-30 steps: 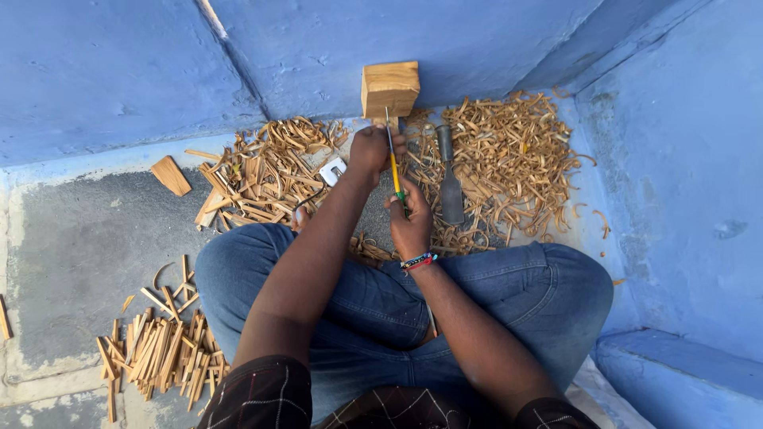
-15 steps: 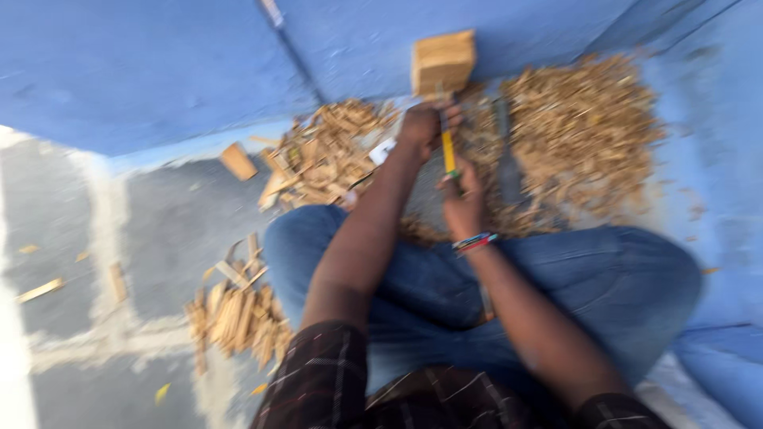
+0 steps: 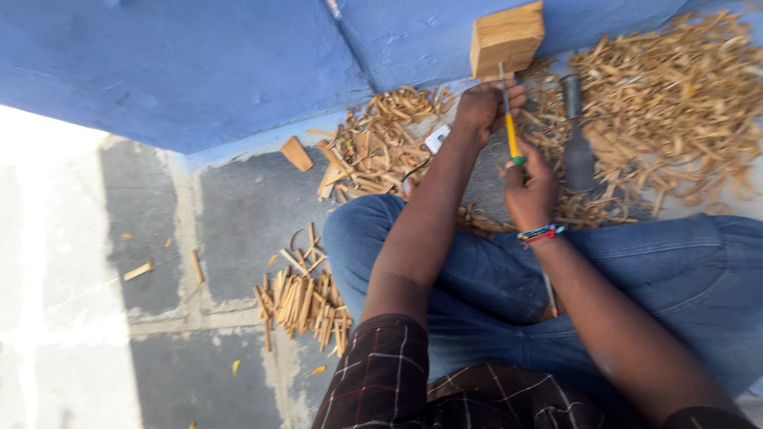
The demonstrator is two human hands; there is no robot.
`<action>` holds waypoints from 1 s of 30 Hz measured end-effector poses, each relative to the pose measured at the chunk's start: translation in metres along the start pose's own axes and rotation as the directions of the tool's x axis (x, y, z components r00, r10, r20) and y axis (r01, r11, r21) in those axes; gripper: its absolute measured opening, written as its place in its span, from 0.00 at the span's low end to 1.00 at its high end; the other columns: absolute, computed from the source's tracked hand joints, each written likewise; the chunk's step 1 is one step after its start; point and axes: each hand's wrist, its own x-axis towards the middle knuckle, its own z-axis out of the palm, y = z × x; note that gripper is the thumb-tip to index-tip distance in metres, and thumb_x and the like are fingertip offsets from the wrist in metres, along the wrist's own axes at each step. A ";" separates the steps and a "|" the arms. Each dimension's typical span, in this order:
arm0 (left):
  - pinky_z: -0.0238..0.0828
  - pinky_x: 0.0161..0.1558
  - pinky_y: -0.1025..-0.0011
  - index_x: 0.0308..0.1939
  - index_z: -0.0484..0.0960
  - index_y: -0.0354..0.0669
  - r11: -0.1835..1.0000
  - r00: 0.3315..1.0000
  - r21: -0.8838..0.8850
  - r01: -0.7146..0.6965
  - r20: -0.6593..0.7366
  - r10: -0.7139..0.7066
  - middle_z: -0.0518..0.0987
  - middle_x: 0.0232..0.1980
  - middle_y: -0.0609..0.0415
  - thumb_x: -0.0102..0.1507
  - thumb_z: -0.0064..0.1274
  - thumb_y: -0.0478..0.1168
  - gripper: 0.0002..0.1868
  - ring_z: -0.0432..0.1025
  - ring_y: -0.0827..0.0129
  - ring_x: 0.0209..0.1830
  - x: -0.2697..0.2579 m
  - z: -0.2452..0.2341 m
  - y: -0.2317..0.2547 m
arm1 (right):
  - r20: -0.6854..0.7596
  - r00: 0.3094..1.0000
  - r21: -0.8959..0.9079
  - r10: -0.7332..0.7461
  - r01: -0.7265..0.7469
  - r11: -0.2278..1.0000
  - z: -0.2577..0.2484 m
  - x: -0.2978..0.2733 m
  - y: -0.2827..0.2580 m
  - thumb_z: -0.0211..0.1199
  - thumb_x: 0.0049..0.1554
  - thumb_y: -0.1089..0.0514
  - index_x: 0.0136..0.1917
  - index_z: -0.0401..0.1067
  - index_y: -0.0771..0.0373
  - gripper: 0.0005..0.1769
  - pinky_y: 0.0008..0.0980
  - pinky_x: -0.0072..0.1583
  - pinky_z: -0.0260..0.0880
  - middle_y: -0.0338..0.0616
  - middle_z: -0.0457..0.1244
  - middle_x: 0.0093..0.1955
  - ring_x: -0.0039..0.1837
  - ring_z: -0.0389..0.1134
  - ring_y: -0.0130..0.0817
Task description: The person carves a wooden block using a small tool and a mallet while sitting on the floor, occasionally checking the fit of two wooden pieces together.
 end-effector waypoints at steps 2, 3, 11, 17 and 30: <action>0.81 0.35 0.66 0.53 0.76 0.27 1.000 1.000 -0.007 -0.024 -0.006 0.024 0.84 0.44 0.39 0.71 0.37 0.33 0.14 0.81 0.59 0.36 0.002 -0.003 -0.003 | -0.010 1.000 0.026 -0.001 0.001 1.000 0.004 0.000 0.002 0.56 0.65 0.70 0.72 0.68 0.63 0.22 0.27 0.51 0.71 0.43 0.67 0.47 0.46 0.70 0.26; 0.82 0.35 0.66 0.53 0.76 0.28 1.000 1.000 -0.004 -0.015 -0.007 0.015 0.84 0.45 0.40 0.70 0.37 0.31 0.14 0.81 0.60 0.36 0.003 -0.001 -0.006 | 0.001 0.995 0.039 0.103 -0.103 0.994 0.001 -0.001 0.002 0.56 0.65 0.68 0.73 0.68 0.61 0.23 0.28 0.47 0.69 0.43 0.67 0.45 0.43 0.68 0.25; 0.80 0.34 0.68 0.52 0.74 0.32 0.995 0.998 -0.086 0.054 -0.025 -0.056 0.83 0.40 0.46 0.73 0.33 0.40 0.17 0.77 0.65 0.31 -0.021 0.006 -0.006 | -0.090 0.979 -0.133 0.181 -0.191 0.972 0.011 0.005 -0.015 0.54 0.64 0.66 0.69 0.70 0.56 0.21 0.33 0.47 0.72 0.46 0.69 0.44 0.43 0.73 0.32; 0.56 0.18 0.73 0.39 0.73 0.42 0.984 0.995 -0.156 0.087 0.066 -0.078 0.64 0.21 0.62 0.74 0.38 0.42 0.13 0.56 0.74 0.15 -0.038 0.016 -0.015 | -0.196 0.981 -0.304 0.018 -0.078 0.950 0.028 0.005 -0.025 0.56 0.60 0.66 0.63 0.72 0.62 0.17 0.47 0.53 0.71 0.60 0.69 0.51 0.54 0.71 0.59; 0.52 0.19 0.75 0.36 0.76 0.42 0.998 0.936 0.022 -0.054 -0.346 0.058 0.65 0.23 0.61 0.75 0.38 0.43 0.16 0.56 0.77 0.18 -0.024 0.041 -0.035 | 0.291 0.735 0.616 0.613 -0.634 0.468 -0.009 0.020 0.005 0.52 0.66 0.60 0.58 0.69 0.55 0.09 0.21 0.26 0.48 0.33 0.56 0.30 0.25 0.51 0.18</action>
